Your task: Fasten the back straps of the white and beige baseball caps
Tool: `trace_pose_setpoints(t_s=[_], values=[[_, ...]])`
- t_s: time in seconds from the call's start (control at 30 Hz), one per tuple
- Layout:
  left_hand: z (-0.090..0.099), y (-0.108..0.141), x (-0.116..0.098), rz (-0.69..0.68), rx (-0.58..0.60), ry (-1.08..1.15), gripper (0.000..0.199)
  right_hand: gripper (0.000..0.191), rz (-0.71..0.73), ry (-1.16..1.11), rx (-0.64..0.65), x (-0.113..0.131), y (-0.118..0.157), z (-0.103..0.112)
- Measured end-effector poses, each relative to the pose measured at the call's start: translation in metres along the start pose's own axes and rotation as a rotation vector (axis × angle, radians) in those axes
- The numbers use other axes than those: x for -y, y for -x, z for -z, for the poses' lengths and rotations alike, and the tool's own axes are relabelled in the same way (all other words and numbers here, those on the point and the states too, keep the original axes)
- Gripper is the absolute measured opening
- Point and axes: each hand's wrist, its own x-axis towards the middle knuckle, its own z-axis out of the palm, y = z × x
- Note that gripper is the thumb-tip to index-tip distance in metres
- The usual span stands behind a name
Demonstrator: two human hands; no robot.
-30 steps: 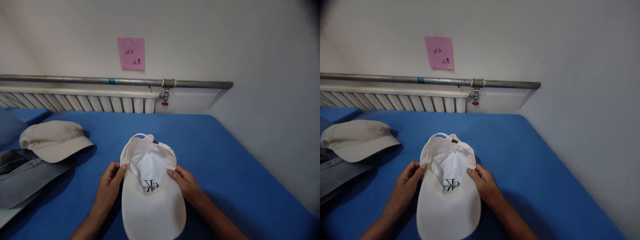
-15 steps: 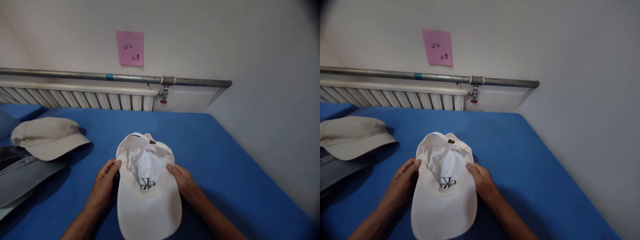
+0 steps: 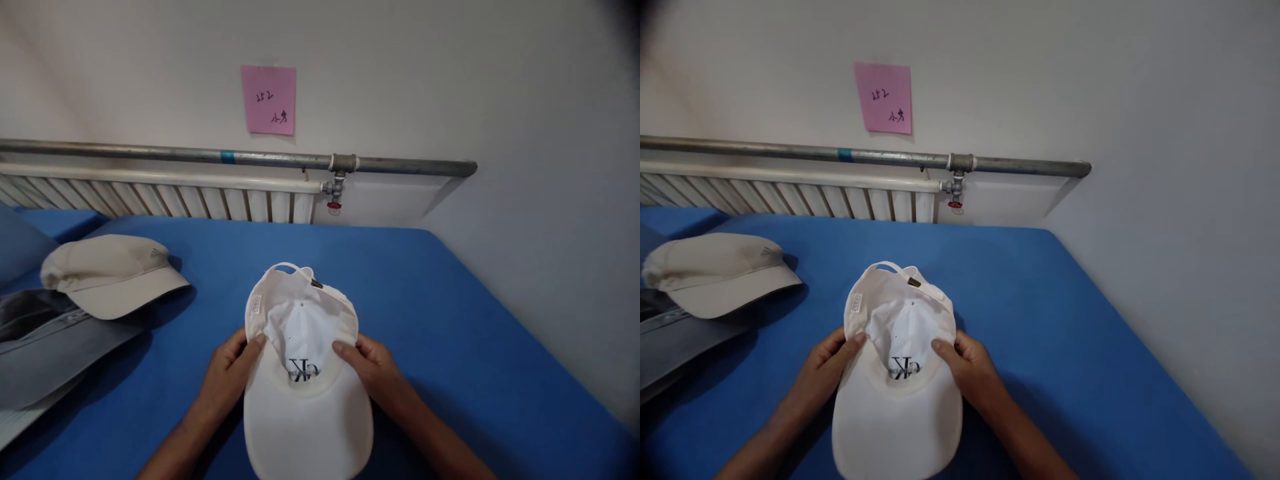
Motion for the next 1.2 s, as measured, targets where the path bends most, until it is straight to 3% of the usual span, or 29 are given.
trace_pose_setpoints(t_s=[0.13, 0.27, 0.33, 0.57, 0.73, 0.97, 1.2], values=[[-0.001, 0.005, -0.006, 0.068, 0.040, -0.007, 0.045, 0.032, -0.074, 0.098, 0.099, 0.004, 0.001, 0.000], [0.005, 0.004, -0.006, 0.234, 0.241, 0.019, 0.038, 0.024, -0.124, 0.040, 0.139, 0.006, 0.006, -0.001], [0.007, 0.003, -0.005, 0.251, 0.283, 0.066, 0.037, 0.022, -0.118, 0.009, 0.142, 0.006, 0.007, -0.001], [0.006, 0.005, -0.006, 0.245, 0.261, 0.124, 0.033, 0.023, -0.143, 0.081, 0.127, 0.007, 0.005, 0.001], [0.006, 0.012, -0.008, 0.290, 0.305, 0.089, 0.024, 0.019, -0.191, 0.092, 0.212, 0.010, 0.008, 0.003], [0.005, 0.009, -0.011, 0.337, 0.322, 0.157, 0.029, 0.018, -0.185, 0.095, 0.196, 0.007, 0.008, 0.003], [0.012, -0.006, -0.004, 0.178, 0.084, 0.142, 0.028, 0.015, -0.207, 0.105, 0.202, 0.011, 0.008, 0.002]])
